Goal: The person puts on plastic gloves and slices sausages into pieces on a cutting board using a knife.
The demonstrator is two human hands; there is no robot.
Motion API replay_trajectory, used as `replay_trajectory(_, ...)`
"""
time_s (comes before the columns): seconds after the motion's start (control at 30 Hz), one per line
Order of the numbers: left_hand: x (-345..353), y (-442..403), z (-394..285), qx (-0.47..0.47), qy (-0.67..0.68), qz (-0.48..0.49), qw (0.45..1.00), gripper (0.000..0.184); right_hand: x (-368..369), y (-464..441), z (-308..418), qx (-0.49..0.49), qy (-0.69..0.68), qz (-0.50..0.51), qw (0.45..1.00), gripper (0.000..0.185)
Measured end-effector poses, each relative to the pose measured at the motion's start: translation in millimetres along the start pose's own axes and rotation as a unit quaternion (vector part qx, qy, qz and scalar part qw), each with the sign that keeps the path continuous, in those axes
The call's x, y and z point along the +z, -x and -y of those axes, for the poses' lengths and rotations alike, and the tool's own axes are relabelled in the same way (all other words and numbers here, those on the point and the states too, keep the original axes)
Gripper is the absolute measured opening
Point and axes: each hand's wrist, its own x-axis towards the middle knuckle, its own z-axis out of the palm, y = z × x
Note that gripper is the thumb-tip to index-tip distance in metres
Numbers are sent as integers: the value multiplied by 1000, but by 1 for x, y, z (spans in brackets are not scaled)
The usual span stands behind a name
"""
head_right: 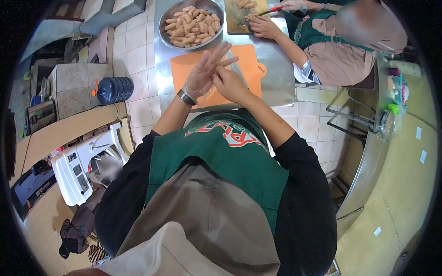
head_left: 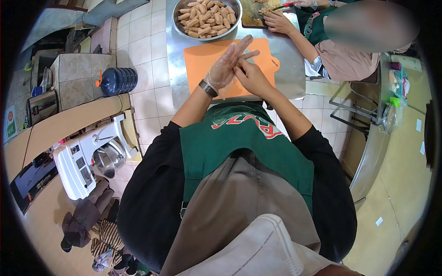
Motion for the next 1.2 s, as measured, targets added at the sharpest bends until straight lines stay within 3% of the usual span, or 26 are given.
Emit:
replay_trajectory(0.07, -4, -1, 3, -16, -42, 4, 999, 71, 1, 1, -8, -52, 53, 35, 997, 19)
replay_trajectory(0.1, -5, -2, 2, -14, -135, 2, 991, 68, -1, 2, -3, -52, 54, 36, 997, 19)
replay_trajectory(0.13, -6, -3, 1, -10, -228, -1, 974, 64, -4, 4, 2, -47, 116, 73, 989, 20)
replay_trajectory(0.17, -7, -4, -1, -8, -228, -3, 974, 64, -4, 5, 7, -43, 177, 110, 977, 21)
replay_trajectory(0.2, -9, -5, -3, 25, -405, -45, 913, 59, -1, 8, 12, -44, 176, 111, 977, 21)
replay_trajectory(0.23, -11, -7, -4, 57, -566, -85, 818, 54, 3, 11, 17, -43, 103, 42, 993, 24)
replay_trajectory(0.27, -19, -8, 0, 123, -574, -138, 797, 50, 4, 12, 19, -42, 30, -27, 998, 26)
replay_trajectory(0.3, -23, -10, -1, 125, -573, -140, 798, 50, 2, 11, 18, -43, 31, -24, 998, 26)
replay_trajectory(0.37, -32, -8, -1, 148, -668, -214, 697, 52, -1, 13, 14, 96, -66, 3, 993, 28)
replay_trajectory(0.4, -27, -6, -6, 138, -702, -215, 665, 56, 3, 14, 18, 98, -68, 3, 993, 28)
replay_trajectory(0.47, -30, -8, -2, 140, -717, -210, 650, 58, 11, 11, 28, 149, -145, 28, 978, 28)
replay_trajectory(0.53, -34, -11, 3, 145, -731, -207, 634, 60, 14, 12, 19, 136, -211, 44, 967, 26)
replay_trajectory(0.6, -38, -12, 6, 146, -701, -220, 663, 63, 19, 13, 16, 122, -278, 61, 951, 25)
replay_trajectory(0.63, -40, -13, 7, 147, -700, -221, 663, 63, 22, 17, 16, 54, -197, 64, 977, 23)
replay_trajectory(0.67, -41, -13, 7, 130, -734, -224, 628, 64, 25, 21, 17, -14, -115, 66, 991, 21)
replay_trajectory(0.7, -39, -13, 5, 113, -766, -226, 591, 66, 29, 25, 20, -15, -114, 66, 991, 21)
replay_trajectory(0.77, -36, -16, 1, 127, -732, -243, 624, 66, 34, 29, 24, 2, -154, 91, 984, 27)
replay_trajectory(0.83, -21, -18, -9, 140, -696, -261, 654, 66, 34, 25, 8, 44, -132, 85, 987, 20)
replay_trajectory(0.87, -9, -18, -12, 93, -444, -277, 847, 67, 34, 21, 3, 31, -131, 16, 991, 21)
replay_trajectory(0.9, -3, -18, -13, 37, -146, -264, 953, 68, 34, 19, 2, 20, -130, -53, 990, 25)
replay_trajectory(0.93, -6, -15, -11, 36, -146, -264, 953, 68, 34, 17, 2, -19, -138, -49, 989, 34)
replay_trajectory(0.97, -12, -13, -10, 40, -42, -223, 973, 70, 34, 18, 2, -20, -138, -51, 989, 34)
replay_trajectory(1.0, -14, -13, -12, 44, 62, -178, 981, 71, 34, 19, 3, 24, -244, -20, 969, 28)
replay_trajectory(1.03, -15, -14, -13, 43, 62, -175, 982, 71, 34, 19, 4, 67, -347, 10, 935, 22)
replay_trajectory(1.13, -9, -11, -14, 55, 182, -177, 966, 69, 38, 20, 1, 117, -267, 79, 953, 11)
replay_trajectory(1.2, -13, -8, -13, 54, 141, -172, 973, 64, 40, 27, 3, 74, -260, 112, 956, 6)
